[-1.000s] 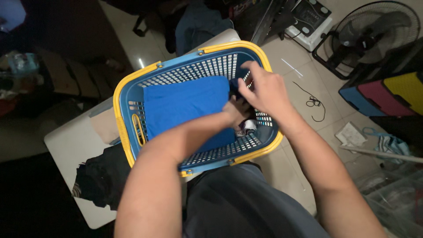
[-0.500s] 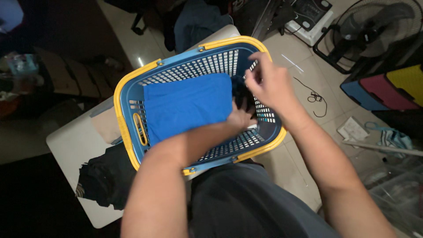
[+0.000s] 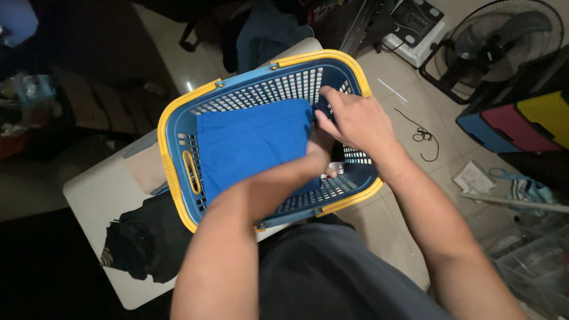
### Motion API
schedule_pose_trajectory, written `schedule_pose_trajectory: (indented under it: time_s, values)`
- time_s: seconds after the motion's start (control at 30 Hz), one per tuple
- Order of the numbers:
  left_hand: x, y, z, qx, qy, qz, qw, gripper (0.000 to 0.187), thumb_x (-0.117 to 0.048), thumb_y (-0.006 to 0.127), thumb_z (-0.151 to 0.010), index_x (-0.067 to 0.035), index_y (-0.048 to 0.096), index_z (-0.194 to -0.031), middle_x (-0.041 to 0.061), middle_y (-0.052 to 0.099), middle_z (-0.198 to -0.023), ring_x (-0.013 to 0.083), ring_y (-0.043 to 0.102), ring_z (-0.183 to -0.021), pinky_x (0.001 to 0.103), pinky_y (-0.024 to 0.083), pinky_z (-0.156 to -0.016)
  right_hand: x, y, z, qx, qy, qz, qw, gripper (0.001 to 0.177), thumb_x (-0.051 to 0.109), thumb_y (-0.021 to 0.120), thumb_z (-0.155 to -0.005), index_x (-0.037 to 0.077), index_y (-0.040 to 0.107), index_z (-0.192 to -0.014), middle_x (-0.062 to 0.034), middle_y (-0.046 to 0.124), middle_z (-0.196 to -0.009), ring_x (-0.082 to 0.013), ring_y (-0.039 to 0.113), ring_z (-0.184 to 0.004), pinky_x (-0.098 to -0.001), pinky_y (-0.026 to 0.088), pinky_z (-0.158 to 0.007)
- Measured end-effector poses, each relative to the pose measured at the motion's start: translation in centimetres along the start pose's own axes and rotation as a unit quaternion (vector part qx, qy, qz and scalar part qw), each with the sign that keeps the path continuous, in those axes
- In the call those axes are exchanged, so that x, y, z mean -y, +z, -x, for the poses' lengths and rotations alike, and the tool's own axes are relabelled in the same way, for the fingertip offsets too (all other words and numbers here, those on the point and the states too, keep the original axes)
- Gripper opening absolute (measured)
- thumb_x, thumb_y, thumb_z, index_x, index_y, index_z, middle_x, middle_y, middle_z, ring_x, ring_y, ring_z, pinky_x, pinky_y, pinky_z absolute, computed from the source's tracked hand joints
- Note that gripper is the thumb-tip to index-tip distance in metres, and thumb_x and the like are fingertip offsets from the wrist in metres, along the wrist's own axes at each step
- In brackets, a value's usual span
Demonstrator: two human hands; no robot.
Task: The person folds various articles of clothing, including shirts and shorts, on a white surface. They then place the folded items into a blue and yellow laundry basket.
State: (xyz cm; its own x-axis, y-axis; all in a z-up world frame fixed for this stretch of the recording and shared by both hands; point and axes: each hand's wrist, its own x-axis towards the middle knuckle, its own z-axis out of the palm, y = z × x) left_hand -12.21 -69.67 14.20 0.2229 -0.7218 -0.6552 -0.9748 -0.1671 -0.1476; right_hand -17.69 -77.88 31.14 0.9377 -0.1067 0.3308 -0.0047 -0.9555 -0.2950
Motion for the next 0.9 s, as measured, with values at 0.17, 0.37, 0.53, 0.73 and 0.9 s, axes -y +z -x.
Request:
schedule_pose_trajectory:
  time_s: [0.17,0.37,0.53,0.73,0.9]
  values:
    - [-1.1,1.3,-1.6,-0.002,-0.032,-0.036,0.999,0.156,-0.090,0.077,-0.055,0.004,0.010,-0.160,0.022,0.014,-0.168,0.0429,0.005,-0.155,0.056,0.009,-0.123,-0.2,0.3,0.2,0.012,0.014,0.014,1.000,0.043,0.034,0.067,-0.099,0.005,0.058,-0.128,-0.0149,0.073,-0.091,-0.0353,0.071,-0.079,-0.0456,0.056,-0.069]
    - [-1.3,-0.3,-0.6,0.015,-0.019,-0.051,0.998,0.141,-0.082,0.082,-0.057,0.000,0.030,-0.159,0.019,0.026,-0.166,0.0429,0.018,-0.153,0.058,0.019,-0.120,-0.1,0.4,0.0,-0.002,0.000,0.042,0.999,0.046,0.036,0.068,-0.098,0.003,0.057,-0.129,-0.0151,0.072,-0.092,-0.0343,0.071,-0.078,-0.0447,0.056,-0.066]
    - [1.0,-3.5,3.0,0.021,0.180,0.066,0.981,0.083,-0.074,0.066,-0.085,-0.009,0.071,-0.135,0.016,0.063,-0.145,0.0366,0.055,-0.138,0.049,0.040,-0.117,-0.5,0.8,0.4,0.032,0.054,0.023,0.998,0.052,0.044,0.070,-0.097,0.005,0.058,-0.128,-0.0148,0.070,-0.076,-0.0353,0.070,-0.072,-0.0468,0.054,-0.064]
    - [13.7,-2.0,13.5,-0.291,0.231,0.445,0.815,0.054,-0.044,0.067,-0.095,-0.007,0.062,-0.135,0.018,0.068,-0.130,0.0352,0.066,-0.116,0.044,0.051,-0.099,-1.3,1.1,0.2,0.017,0.089,-0.165,0.982,0.034,0.029,0.072,-0.100,0.005,0.064,-0.122,-0.0131,0.072,-0.085,-0.0248,0.072,-0.074,-0.0388,0.055,-0.065]
    - [22.0,7.2,23.6,-0.453,-0.003,0.652,0.608,0.038,-0.024,0.067,-0.103,-0.007,0.062,-0.136,0.008,0.071,-0.124,0.0168,0.068,-0.111,0.034,0.055,-0.102,2.4,3.0,-3.1,0.072,0.126,-0.486,0.862,0.016,0.015,0.061,-0.108,0.003,0.061,-0.119,-0.0075,0.070,-0.090,-0.0149,0.067,-0.078,-0.0283,0.054,-0.067]
